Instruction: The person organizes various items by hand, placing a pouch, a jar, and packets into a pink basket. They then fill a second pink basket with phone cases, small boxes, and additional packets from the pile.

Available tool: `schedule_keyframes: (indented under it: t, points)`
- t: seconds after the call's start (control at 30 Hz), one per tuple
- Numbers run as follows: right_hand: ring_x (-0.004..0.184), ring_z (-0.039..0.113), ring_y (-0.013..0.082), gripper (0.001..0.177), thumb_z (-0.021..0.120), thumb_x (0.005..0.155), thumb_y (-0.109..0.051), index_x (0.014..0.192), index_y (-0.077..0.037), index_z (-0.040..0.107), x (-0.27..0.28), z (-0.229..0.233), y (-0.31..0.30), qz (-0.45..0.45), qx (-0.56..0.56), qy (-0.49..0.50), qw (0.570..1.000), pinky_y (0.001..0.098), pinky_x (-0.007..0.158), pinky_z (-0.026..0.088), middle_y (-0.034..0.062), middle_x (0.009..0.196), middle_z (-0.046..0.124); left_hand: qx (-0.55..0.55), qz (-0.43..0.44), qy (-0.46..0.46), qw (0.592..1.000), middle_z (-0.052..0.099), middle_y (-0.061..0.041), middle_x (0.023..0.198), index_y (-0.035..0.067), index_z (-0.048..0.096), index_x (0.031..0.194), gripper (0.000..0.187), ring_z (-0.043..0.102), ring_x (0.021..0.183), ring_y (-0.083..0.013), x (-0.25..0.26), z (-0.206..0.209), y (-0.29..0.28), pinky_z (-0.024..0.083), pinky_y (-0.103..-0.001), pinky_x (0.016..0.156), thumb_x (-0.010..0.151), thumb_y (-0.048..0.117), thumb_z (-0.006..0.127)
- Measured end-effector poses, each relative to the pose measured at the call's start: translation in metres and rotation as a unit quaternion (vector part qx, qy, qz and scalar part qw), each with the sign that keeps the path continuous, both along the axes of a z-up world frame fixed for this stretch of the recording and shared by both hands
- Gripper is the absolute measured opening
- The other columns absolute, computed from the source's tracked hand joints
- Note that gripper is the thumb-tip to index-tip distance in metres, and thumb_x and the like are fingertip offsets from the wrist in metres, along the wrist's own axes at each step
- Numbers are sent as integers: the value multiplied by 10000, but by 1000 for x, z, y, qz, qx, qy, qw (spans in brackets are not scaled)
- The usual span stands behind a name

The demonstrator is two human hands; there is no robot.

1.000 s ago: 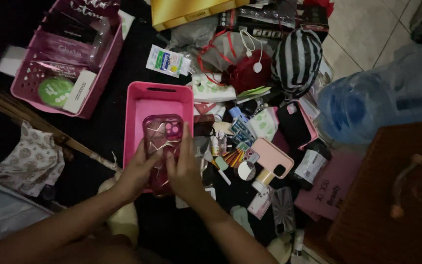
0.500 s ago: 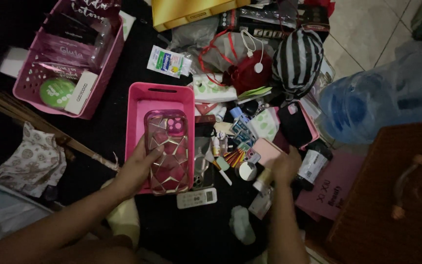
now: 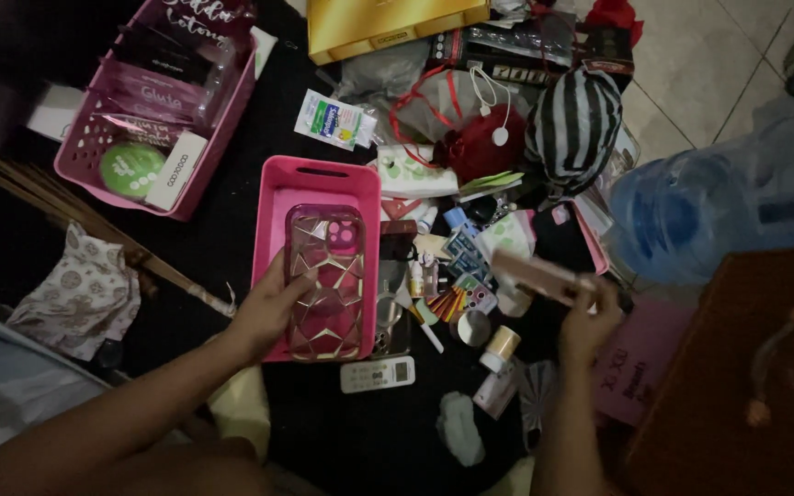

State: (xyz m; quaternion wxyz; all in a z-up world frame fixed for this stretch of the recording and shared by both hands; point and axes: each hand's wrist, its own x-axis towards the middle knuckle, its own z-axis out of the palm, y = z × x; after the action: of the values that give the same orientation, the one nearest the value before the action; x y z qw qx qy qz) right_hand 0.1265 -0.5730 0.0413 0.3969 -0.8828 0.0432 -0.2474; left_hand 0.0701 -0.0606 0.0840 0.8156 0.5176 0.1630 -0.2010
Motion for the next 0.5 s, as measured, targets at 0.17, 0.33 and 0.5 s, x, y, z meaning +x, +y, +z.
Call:
schedule_keyframes:
  t: [0.17,0.33,0.5]
  points:
    - [870,628,84,215,626,1107,-162,1245,0,661,19,102,86,17,117,-49,992,239,745,508,32,1059,683,-2,14,-18,1000,614,-18,1114,108,433,1516,514,587,950,-109,-1,-11,-2,528,-302,867,1022,211,536]
    - [691,597,96,268,678,982,-170,1212,-41,727,29,146,158,191,246,175,934,256,597,491,27,900,684,74,-18,-22,997,646,18,1003,120,525,1446,449,584,910,-70,-1,-5,-3,515,-246,817,1041,313,504]
    - [999,682,158,229,732,904,-163,1120,-106,781,22,130,285,351,113,281,886,305,913,547,39,1081,732,74,-31,-29,996,638,-2,993,99,573,1352,412,573,859,-89,1,11,-17,486,-276,746,1045,351,464]
